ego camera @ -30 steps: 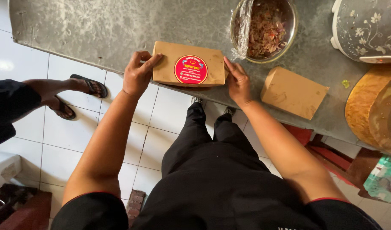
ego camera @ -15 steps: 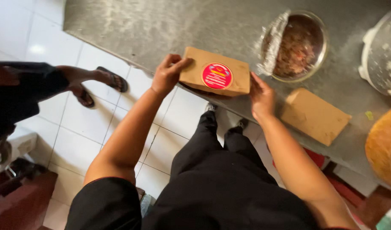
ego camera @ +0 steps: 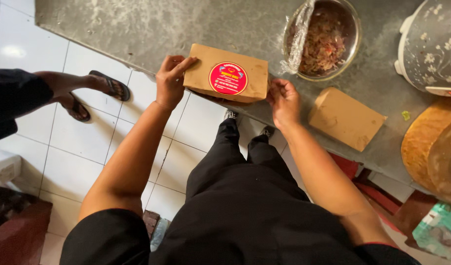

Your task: The person scoops cooked rice from a rice cooker into a cardboard food container that already contains sliced vegetables. They then fold the container shut, seal it with a branded sticker, and place it into a larger brown paper bag. Finally, they add a small plastic cup of sauce into the bag and close it.

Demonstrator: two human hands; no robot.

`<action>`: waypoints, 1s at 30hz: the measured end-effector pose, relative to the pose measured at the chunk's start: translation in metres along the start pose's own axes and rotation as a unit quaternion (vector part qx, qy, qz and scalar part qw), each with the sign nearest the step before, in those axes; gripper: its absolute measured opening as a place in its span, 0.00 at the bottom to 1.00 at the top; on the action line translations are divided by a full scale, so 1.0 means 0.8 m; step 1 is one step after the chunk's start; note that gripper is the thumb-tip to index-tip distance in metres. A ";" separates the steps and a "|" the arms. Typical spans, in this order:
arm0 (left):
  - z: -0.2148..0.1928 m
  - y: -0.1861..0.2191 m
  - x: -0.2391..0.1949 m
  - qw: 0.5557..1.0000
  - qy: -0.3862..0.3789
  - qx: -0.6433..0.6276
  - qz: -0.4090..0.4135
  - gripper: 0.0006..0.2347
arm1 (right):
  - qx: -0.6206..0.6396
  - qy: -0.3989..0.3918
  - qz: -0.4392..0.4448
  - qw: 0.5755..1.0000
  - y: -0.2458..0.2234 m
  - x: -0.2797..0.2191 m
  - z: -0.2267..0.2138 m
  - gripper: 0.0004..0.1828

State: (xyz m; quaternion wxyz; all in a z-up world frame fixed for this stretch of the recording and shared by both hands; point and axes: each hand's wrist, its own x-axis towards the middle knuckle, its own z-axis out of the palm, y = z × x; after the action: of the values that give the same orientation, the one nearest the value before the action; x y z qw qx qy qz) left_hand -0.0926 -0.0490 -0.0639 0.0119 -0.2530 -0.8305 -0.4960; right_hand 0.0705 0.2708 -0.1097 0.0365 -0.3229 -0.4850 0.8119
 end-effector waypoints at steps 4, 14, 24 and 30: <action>0.002 -0.001 -0.003 1.000 0.002 -0.014 0.008 0.26 | 0.107 0.011 0.077 0.991 -0.037 -0.014 0.019 0.07; 0.003 -0.003 -0.002 1.000 -0.003 -0.003 0.016 0.27 | -0.160 0.031 0.146 0.976 -0.079 -0.003 0.057 0.16; 0.005 -0.005 -0.002 1.000 -0.002 0.010 0.011 0.26 | -0.010 -0.040 0.229 0.972 -0.083 0.036 0.038 0.12; 0.005 -0.002 -0.003 1.000 0.001 0.025 0.010 0.24 | -0.008 -0.041 0.244 0.969 -0.081 0.050 0.012 0.09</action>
State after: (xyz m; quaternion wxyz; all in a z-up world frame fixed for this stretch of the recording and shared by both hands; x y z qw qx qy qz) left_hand -0.0900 -0.0470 -0.0681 0.0246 -0.2606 -0.8400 -0.4754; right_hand 0.0170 0.3122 -0.0734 -0.1851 -0.3980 -0.3994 0.8049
